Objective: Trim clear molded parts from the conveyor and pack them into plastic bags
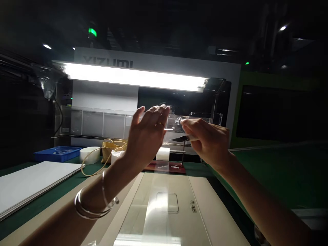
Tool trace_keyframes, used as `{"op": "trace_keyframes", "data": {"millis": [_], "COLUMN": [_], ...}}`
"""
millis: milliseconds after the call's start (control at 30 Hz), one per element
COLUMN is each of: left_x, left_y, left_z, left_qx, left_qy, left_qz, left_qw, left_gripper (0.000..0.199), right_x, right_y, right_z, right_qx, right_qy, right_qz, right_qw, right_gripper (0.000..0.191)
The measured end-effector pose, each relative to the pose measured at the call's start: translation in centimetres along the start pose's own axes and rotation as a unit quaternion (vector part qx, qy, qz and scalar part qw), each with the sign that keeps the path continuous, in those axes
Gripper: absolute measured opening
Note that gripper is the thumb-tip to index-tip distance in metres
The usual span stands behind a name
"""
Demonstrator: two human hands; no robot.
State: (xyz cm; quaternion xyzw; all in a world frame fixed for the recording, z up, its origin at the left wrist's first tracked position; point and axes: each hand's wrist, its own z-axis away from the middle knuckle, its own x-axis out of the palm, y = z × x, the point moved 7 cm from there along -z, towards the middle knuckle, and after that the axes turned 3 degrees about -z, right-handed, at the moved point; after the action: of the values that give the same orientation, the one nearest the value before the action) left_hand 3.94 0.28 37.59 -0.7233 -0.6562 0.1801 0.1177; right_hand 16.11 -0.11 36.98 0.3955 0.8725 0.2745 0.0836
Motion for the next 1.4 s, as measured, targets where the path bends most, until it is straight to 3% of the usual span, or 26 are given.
{"op": "trace_keyframes", "data": {"millis": [100,200,333,533,633,700,767,800,833,933,967,1033,1100,1167,1267,1400], "left_x": [0.0,-0.1,-0.1,0.9,1.2,1.5,2.1,2.5,3.0,3.7,3.4,2.3,0.9,-0.3,-1.6,-2.7], "left_y": [-0.8,-2.6,-4.8,-6.7,-6.8,-6.8,-6.5,-6.0,-5.2,-0.7,1.0,3.6,5.4,6.4,7.0,7.3], "left_z": [-0.2,-0.2,0.3,1.3,2.3,4.1,7.5,9.7,12.3,20.0,22.0,25.1,26.9,27.8,28.1,28.5], "left_qx": [-0.013,-0.031,-0.050,-0.094,-0.106,-0.155,-0.259,-0.322,-0.386,-0.515,-0.537,-0.567,-0.589,-0.602,-0.607,-0.594], "left_qy": [0.014,0.032,0.048,0.000,-0.004,-0.003,-0.011,-0.012,-0.018,-0.027,-0.032,-0.025,-0.028,-0.039,-0.030,-0.015], "left_qz": [-0.016,-0.021,-0.007,0.068,0.075,0.108,0.193,0.255,0.326,0.542,0.579,0.616,0.623,0.620,0.613,0.610], "left_qw": [1.000,0.999,0.998,0.993,0.992,0.982,0.946,0.912,0.863,0.664,0.613,0.546,0.514,0.502,0.504,0.524], "left_gripper": [0.041,0.045,0.051,0.048,0.047,0.048,0.046,0.045,0.043,0.042,0.042,0.041,0.041,0.043,0.043,0.042], "right_x": [-0.1,-0.8,-1.7,-1.6,-1.5,-1.3,-1.0,-0.7,-0.4,0.2,0.2,0.3,0.3,0.3,0.3,0.4], "right_y": [0.1,0.5,1.4,2.8,3.2,2.8,1.4,0.2,-1.2,-6.3,-7.8,-10.3,-12.0,-12.9,-13.5,-14.4], "right_z": [0.7,1.9,3.7,5.6,6.6,7.8,9.7,10.9,12.2,16.0,17.1,18.9,19.9,20.2,20.0,19.7], "right_qx": [0.023,0.041,0.049,0.075,0.141,0.204,0.260,0.281,0.297,0.337,0.354,0.389,0.406,0.405,0.388,0.349], "right_qy": [-0.026,-0.040,-0.047,-0.088,-0.114,-0.158,-0.218,-0.251,-0.281,-0.326,-0.322,-0.309,-0.299,-0.295,-0.289,-0.304], "right_qz": [-0.021,-0.026,-0.031,-0.040,-0.064,-0.089,-0.134,-0.171,-0.217,-0.379,-0.421,-0.473,-0.478,-0.448,-0.369,-0.303], "right_qw": [0.999,0.998,0.997,0.993,0.981,0.962,0.931,0.910,0.886,0.798,0.770,0.727,0.719,0.741,0.793,0.833], "right_gripper": [0.019,0.014,0.028,0.044,0.052,0.049,0.035,0.026,0.019,0.016,0.018,0.021,0.026,0.044,0.066,0.068]}}
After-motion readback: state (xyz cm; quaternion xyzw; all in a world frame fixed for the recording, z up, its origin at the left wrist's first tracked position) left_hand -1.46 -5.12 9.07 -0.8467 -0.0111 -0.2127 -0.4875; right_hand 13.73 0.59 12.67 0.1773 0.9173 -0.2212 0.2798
